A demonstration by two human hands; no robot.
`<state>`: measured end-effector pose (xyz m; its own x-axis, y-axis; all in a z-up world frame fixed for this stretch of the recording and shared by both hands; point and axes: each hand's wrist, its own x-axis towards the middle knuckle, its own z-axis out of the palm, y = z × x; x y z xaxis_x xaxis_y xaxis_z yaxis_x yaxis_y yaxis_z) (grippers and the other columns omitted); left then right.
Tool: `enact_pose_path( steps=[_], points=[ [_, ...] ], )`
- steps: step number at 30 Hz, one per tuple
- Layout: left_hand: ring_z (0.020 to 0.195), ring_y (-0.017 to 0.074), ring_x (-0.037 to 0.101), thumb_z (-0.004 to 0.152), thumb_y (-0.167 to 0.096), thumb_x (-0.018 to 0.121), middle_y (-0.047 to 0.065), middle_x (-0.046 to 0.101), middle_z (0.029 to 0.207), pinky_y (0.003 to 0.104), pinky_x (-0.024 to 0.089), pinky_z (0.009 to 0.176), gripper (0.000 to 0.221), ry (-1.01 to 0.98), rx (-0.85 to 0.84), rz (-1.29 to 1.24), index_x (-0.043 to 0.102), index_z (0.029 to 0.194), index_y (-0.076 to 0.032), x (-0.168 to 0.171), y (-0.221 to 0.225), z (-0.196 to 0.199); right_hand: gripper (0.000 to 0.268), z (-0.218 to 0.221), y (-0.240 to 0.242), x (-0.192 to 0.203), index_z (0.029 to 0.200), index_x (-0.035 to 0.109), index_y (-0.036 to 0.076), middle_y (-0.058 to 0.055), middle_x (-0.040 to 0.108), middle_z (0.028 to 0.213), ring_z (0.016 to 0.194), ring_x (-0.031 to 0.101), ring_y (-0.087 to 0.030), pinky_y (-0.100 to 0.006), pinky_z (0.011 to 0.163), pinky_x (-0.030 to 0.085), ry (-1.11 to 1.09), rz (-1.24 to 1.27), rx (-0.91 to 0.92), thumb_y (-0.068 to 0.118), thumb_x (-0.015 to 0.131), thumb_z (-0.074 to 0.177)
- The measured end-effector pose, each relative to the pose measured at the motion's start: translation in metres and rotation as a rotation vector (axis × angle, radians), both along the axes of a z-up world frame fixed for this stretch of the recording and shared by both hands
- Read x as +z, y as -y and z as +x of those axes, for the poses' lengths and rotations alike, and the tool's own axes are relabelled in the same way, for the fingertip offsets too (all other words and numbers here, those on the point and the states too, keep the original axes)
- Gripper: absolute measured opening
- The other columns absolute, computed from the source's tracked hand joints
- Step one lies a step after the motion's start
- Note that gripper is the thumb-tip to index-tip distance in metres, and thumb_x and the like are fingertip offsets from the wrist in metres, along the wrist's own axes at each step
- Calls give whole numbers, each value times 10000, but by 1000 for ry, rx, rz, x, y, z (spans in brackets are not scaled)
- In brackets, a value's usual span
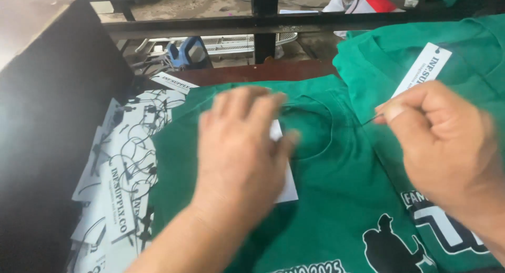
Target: Attaching brand tags to t-shirts using a manual tagging gun and stacking them.
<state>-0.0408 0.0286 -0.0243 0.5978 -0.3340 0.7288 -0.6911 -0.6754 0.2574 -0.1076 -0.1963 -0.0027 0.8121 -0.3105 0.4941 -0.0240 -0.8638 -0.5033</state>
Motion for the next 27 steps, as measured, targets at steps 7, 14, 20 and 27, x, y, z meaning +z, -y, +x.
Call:
enact_pose_path(
  steps=[7, 14, 20, 27],
  points=[
    [1212, 376, 588, 789, -347, 692, 138, 686, 1253, 543, 408, 949, 641, -278, -267, 75, 550, 1352, -75, -23, 26, -73, 161, -28, -19, -35, 809, 645, 100, 6, 692, 792, 697, 636, -130, -285, 685, 496, 4, -43, 418, 93, 584, 958],
    [1369, 423, 428, 867, -527, 638, 184, 598, 1371, 641, 288, 1085, 704, -320, -249, 312, 554, 1379, -51, -23, 22, -99, 118, -49, -18, -43, 885, 701, 101, -11, 794, 987, 934, 740, -157, -302, 860, 555, -29, -43, 537, 75, 590, 914],
    [1427, 491, 341, 875, -608, 638, 256, 477, 1486, 655, 259, 1111, 826, -255, -175, 368, 509, 1439, -18, -35, 20, -114, 119, -66, -17, -46, 912, 734, 115, -19, 793, 1148, 1097, 760, -152, -301, 969, 543, -72, 35, 518, 84, 624, 881],
    [1436, 483, 301, 841, -747, 600, 241, 405, 1559, 657, 230, 1093, 1021, -305, -233, 446, 400, 1540, -30, -31, 17, -136, 149, -83, -13, -49, 960, 738, 139, 1, 791, 1192, 1117, 751, -149, -313, 999, 512, -74, 41, 464, 106, 631, 862]
  ],
)
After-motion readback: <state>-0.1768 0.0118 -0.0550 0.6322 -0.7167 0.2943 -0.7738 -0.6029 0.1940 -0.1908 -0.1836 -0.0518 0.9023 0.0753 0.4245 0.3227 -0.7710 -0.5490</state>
